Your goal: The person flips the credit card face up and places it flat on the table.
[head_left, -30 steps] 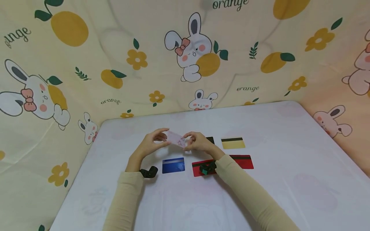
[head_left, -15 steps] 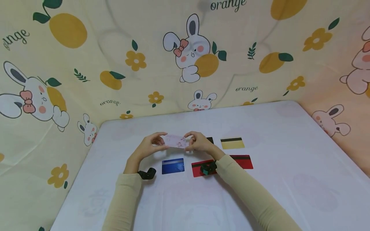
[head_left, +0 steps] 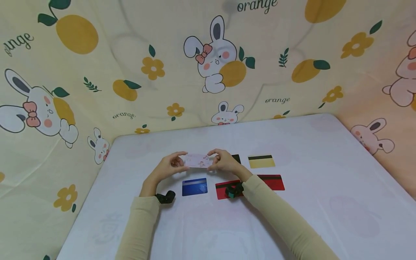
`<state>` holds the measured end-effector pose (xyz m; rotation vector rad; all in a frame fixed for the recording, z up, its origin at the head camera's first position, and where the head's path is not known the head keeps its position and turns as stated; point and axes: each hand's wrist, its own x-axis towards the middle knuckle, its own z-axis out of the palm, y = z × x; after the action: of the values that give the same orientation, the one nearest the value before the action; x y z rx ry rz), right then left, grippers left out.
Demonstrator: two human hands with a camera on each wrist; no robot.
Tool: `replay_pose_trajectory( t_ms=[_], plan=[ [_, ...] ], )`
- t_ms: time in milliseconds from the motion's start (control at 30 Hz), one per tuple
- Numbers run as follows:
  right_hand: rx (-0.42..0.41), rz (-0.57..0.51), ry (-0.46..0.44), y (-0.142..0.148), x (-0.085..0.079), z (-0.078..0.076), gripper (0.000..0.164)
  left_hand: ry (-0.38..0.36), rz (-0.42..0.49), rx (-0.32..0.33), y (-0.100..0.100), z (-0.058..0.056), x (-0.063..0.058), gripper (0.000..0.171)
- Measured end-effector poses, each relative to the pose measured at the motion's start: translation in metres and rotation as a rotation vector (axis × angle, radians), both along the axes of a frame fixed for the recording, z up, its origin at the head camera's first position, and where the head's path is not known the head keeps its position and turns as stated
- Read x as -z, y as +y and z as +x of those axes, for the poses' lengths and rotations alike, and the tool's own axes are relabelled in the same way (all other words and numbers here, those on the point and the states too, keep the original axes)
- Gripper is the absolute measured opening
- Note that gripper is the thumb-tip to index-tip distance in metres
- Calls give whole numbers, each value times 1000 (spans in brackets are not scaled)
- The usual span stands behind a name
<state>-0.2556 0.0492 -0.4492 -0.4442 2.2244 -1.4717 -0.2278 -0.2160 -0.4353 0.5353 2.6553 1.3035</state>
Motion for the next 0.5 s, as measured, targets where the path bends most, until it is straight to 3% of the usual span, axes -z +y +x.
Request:
replay_pose_trajectory(
  t_ms=[500],
  plan=[
    [-16,63,7,0,-2,3,57,-56,-46,-13,-2,-1,12,59]
  ],
)
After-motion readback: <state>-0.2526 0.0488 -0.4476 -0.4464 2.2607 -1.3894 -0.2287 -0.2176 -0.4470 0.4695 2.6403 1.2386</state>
